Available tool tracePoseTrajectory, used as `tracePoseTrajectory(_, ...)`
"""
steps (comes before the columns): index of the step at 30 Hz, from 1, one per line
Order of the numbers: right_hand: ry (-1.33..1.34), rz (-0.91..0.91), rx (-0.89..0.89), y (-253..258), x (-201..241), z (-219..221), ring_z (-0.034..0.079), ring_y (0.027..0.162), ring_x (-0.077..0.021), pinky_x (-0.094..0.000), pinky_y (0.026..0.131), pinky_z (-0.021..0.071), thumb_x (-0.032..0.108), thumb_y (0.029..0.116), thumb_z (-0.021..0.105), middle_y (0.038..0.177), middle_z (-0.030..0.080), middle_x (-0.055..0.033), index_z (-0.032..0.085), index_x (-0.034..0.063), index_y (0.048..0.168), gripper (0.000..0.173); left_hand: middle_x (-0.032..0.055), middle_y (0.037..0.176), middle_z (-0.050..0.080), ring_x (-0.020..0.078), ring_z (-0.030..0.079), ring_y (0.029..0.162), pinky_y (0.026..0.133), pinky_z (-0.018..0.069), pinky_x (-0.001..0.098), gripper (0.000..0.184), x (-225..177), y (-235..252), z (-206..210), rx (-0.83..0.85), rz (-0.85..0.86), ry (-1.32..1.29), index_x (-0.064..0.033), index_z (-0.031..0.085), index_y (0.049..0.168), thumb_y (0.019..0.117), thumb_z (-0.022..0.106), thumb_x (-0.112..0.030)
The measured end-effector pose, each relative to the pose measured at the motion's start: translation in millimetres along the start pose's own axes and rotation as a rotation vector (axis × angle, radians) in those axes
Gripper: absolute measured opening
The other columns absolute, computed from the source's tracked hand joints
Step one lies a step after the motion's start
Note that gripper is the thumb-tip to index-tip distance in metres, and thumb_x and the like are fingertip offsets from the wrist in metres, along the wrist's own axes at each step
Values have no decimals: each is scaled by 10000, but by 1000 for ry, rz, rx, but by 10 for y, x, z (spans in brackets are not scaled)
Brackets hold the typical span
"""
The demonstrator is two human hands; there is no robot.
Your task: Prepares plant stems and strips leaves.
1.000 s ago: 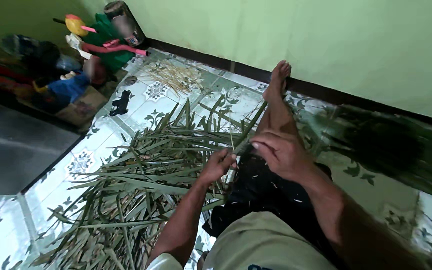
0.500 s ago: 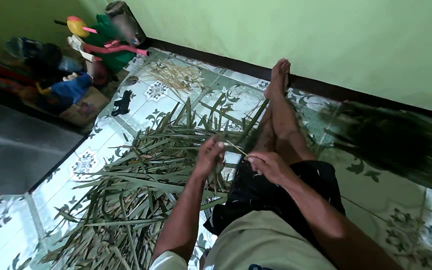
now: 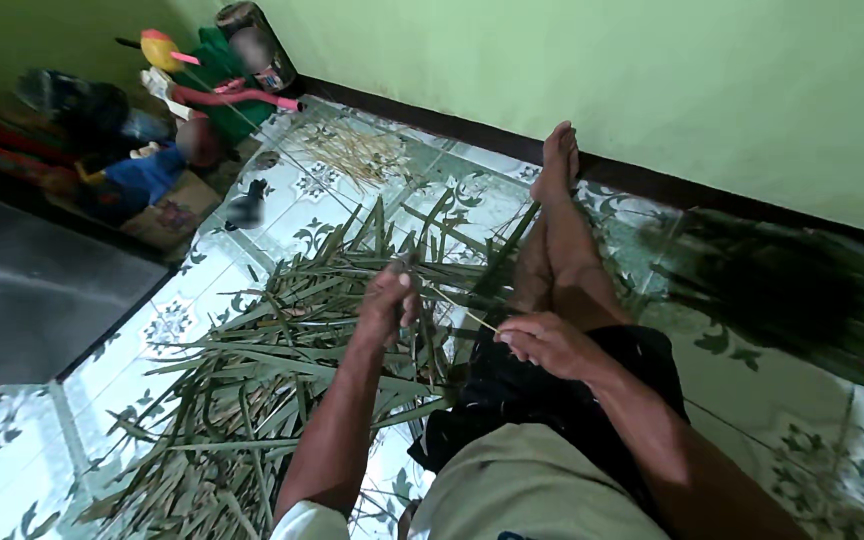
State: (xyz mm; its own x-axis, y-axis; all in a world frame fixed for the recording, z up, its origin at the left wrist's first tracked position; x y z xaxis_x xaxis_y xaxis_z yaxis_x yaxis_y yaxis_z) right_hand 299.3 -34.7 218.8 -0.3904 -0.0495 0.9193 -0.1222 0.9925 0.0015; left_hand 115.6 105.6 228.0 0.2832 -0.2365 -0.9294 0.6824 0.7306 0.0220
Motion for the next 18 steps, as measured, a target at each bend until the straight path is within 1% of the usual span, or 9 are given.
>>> tracePoseTrajectory(2,-24,6,-2,-16,17,-14,520,603,2,-183,597,468,198,1045,483,706,606,32,735,25,1042,306,-86,585,562,22,532,459,471,482,189,444,80,-53,90,43,-57,23,-120,609,1268,932,702,-395)
tracePoseTrajectory(4,-47,-9,-4,-53,15,-49,514,594,-3,-183,587,460,186,1042,489,699,608,20,737,16,1035,302,-84,561,570,15,529,444,459,481,186,406,-15,-29,-70,-73,-20,18,-109,649,1243,941,674,-378)
tracePoseTrajectory(6,-58,-5,14,-107,-50,-40,511,590,-9,-183,583,458,177,1044,490,696,603,13,734,11,1034,296,-69,569,544,33,519,443,452,486,200,381,-144,19,-328,-168,37,6,-132,587,1303,993,575,-355)
tracePoseTrajectory(8,-72,53,60,-127,-141,-49,539,598,-30,-204,591,484,171,1051,491,722,623,-4,727,13,1053,284,-60,571,529,48,524,442,447,493,211,402,-170,54,-382,-169,51,2,-143,546,1351,1007,543,-352)
tracePoseTrajectory(10,-39,135,146,-123,-200,-11,608,636,-68,-245,631,540,165,1059,499,802,685,-37,709,4,1115,270,-59,564,535,51,533,442,449,493,208,442,-133,25,-317,-151,51,4,-117,538,1374,997,565,-346)
tracePoseTrajectory(11,-8,170,187,-105,-206,17,626,661,-78,-257,649,552,171,1063,497,854,700,-47,688,6,1169,274,-58,565,544,52,539,446,451,494,207,445,-106,9,-272,-142,53,6,-106,537,1371,995,575,-341)
tracePoseTrajectory(13,66,219,232,-40,-154,74,625,659,-85,-262,634,551,198,1082,465,895,696,-50,636,9,1259,310,-59,577,555,49,548,454,457,505,209,456,-28,-20,-164,-124,51,8,-89,528,1377,993,581,-330)
tracePoseTrajectory(15,111,234,258,48,-56,127,607,608,-69,-241,582,541,226,1103,415,881,684,-26,612,32,1294,336,-62,585,563,45,553,466,470,507,207,439,45,-52,-53,-109,52,8,-95,543,1352,981,608,-320)
tracePoseTrajectory(18,58,177,281,186,120,173,545,540,-46,-220,520,492,206,1113,374,802,650,-4,626,35,1266,341,-70,604,575,36,554,480,477,500,199,431,131,-82,123,-34,38,17,-91,576,1300,959,666,-339)
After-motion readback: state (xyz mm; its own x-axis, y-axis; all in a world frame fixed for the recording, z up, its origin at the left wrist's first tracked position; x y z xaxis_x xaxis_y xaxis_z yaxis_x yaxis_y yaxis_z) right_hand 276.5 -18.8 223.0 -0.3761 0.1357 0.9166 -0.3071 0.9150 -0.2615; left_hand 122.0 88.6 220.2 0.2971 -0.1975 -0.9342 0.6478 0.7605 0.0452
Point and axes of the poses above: each hand's wrist, its own y-axis towards the middle knuckle, its own z-axis out of the palm, x = y × z, the point moved 8 cm from there along y, towards the middle knuckle
